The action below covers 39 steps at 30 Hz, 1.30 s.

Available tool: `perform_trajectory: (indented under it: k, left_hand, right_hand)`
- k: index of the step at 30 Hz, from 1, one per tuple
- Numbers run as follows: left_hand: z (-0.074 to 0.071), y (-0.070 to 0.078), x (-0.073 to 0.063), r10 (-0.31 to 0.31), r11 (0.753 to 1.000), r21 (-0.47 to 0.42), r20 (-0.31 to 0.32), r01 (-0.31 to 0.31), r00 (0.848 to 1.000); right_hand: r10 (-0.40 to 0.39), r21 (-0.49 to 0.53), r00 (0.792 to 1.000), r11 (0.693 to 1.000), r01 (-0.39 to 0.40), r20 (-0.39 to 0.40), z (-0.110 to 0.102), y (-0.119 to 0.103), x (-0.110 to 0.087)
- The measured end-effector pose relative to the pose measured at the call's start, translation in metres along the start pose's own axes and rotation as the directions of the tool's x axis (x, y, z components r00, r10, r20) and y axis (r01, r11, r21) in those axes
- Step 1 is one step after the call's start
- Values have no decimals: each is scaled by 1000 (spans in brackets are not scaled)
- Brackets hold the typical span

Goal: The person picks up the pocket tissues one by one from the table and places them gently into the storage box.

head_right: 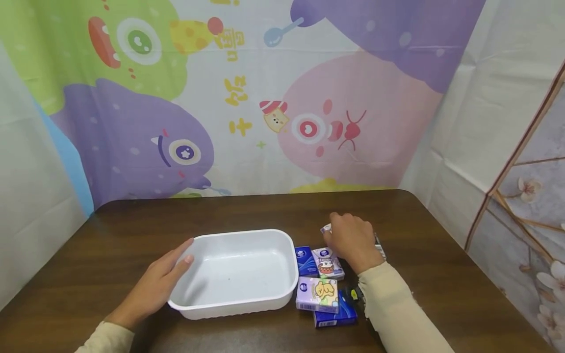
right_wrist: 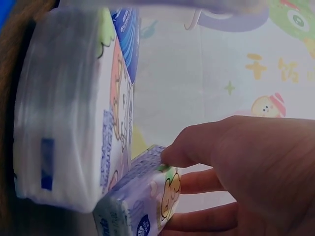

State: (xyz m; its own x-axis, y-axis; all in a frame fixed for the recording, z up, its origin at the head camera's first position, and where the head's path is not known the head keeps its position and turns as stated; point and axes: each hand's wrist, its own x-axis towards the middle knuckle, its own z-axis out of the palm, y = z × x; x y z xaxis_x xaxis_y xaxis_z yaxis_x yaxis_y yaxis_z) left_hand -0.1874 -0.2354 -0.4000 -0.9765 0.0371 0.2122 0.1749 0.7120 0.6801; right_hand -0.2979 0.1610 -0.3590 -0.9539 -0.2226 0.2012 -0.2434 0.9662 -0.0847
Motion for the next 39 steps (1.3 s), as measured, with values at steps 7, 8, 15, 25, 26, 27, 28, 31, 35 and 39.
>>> perform_trajectory:
  k: [7,8,15,25,26,27,28,31,35,39]
  left_hand:
    - [0,0,0,11,1000,10,-11,-11,1000]
    - [0,0,0,11,1000,13,-13,-11,1000]
    - [-2,0,-1,18,1000,1,-26,-18,1000]
    - [0,-1,1,36,999,-5,-28,-36,999]
    - [0,-1,1,37,999,-3,-29,-37,999]
    - [1,-1,1,39,999,-2,-31,-39,999]
    - [1,-2,1,41,999,-3,-32,-41,999]
    - [2,-2,1,41,999,-6,-30,-42,999]
    - [2,-2,1,39,999,-17,-24,-39,999]
    - [1,-1,1,42,999,-25,-28,-43,999]
  right_hand:
    - [-35,2,997,999,35,-70,-2,-1,0]
    - [-40,0,996,999,40,-79,-2,-1,0]
    - [-71,0,985,997,72,-156,-3,-5,0]
    - [-102,-18,966,995,101,-239,-6,-11,-3]
    - [-106,-20,963,994,104,-247,-7,-12,-4]
    - [-108,-22,961,994,106,-253,-7,-13,-4]
    - [-111,-25,960,994,108,-258,-7,-14,-4]
    - [-120,-27,956,993,117,-267,-9,-16,-5]
    - [-136,-41,953,991,130,-272,-13,-17,-6]
    - [-148,-48,952,989,141,-267,-20,-22,-8]
